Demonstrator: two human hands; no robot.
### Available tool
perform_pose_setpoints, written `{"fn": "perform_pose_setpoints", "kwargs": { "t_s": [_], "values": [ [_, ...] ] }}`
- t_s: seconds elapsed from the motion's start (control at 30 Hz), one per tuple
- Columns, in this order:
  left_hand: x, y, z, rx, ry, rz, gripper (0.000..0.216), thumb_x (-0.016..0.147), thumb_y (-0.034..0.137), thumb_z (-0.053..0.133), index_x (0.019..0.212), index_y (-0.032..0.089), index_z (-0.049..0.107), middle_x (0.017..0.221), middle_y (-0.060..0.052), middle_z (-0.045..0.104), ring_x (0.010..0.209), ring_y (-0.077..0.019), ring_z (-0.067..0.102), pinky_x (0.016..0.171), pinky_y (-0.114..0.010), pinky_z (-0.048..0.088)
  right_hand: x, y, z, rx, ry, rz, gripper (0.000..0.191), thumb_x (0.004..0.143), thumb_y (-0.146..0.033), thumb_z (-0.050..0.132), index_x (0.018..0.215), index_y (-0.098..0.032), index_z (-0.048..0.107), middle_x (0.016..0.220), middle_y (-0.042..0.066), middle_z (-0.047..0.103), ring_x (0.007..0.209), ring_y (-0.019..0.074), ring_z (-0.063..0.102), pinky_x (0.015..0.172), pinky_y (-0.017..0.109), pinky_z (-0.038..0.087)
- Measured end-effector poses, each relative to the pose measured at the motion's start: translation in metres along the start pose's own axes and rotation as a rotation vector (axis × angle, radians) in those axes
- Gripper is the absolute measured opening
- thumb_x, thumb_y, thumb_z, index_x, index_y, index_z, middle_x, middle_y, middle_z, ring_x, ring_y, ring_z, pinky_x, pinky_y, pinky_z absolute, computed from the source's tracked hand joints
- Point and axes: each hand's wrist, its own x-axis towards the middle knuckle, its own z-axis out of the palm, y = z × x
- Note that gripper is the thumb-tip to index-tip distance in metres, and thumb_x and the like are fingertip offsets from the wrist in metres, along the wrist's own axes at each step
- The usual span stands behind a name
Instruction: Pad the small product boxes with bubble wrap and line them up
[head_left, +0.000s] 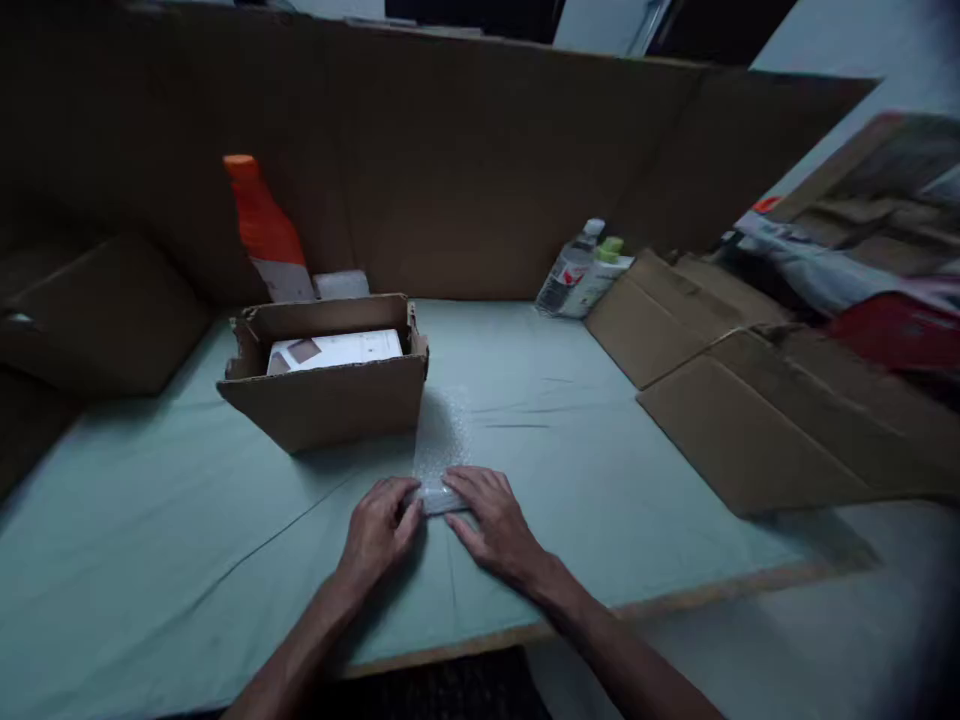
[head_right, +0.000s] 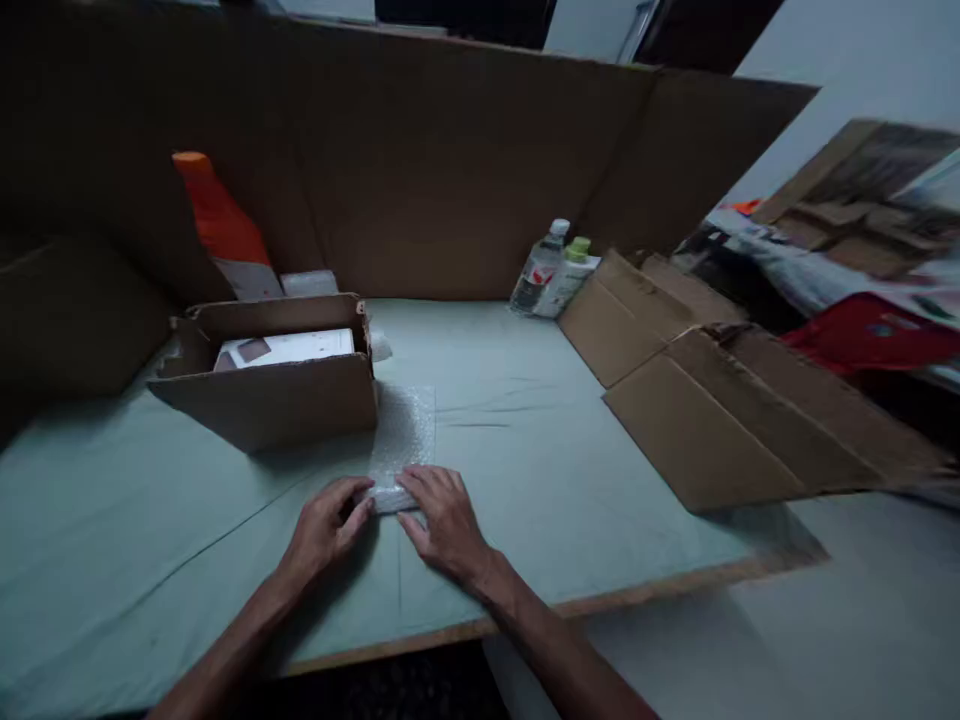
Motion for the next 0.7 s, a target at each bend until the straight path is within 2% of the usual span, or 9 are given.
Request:
{"fn": "perform_pose_setpoints", "kwargs": {
  "t_s": [0.17,0.57,0.63,0.7],
  "values": [
    [0.0,0.001,-0.002,-0.008,0.005,0.013,0.023,0.092,0.024,0.052,0.106,0.016,0.069,0.092,-0.008,0.073,0.082,-0.02,0.068,0.074,-0.032,0.055,0.006,0.002,0.003,-0.018,0.011,0.008,0.039,0.087,-0.015,0.067,0.125,-0.021,0.061,0.125,0.012,0.068,0.115,0.0305,0.061,0.095,0.049,0.048],
    [-0.001,0.002,-0.002,-0.02,0.02,0.049,0.021,0.093,0.022,0.052,0.105,0.016,0.068,0.092,-0.008,0.072,0.083,-0.0207,0.068,0.076,-0.034,0.056,0.007,-0.001,0.001,0.028,0.03,-0.001,0.035,0.09,-0.017,0.064,0.125,-0.021,0.063,0.119,0.012,0.07,0.113,0.0287,0.061,0.095,0.048,0.047],
    [-0.003,0.005,-0.006,-0.022,0.02,0.057,0.023,0.093,0.022,0.052,0.108,0.016,0.067,0.096,-0.01,0.071,0.088,-0.0218,0.068,0.079,-0.036,0.056,0.007,-0.002,-0.002,0.06,0.03,0.012,0.031,0.09,-0.018,0.064,0.121,-0.021,0.065,0.116,0.011,0.072,0.11,0.0278,0.062,0.094,0.046,0.047],
    [-0.008,0.011,-0.013,0.015,0.018,0.093,0.029,0.09,0.024,0.057,0.118,0.016,0.064,0.114,-0.014,0.068,0.104,-0.0256,0.066,0.087,-0.041,0.055,0.007,-0.004,-0.006,0.111,0.017,0.035,0.027,0.091,-0.02,0.064,0.118,-0.022,0.067,0.11,0.009,0.074,0.106,0.0263,0.064,0.092,0.045,0.047]
  ]
}}
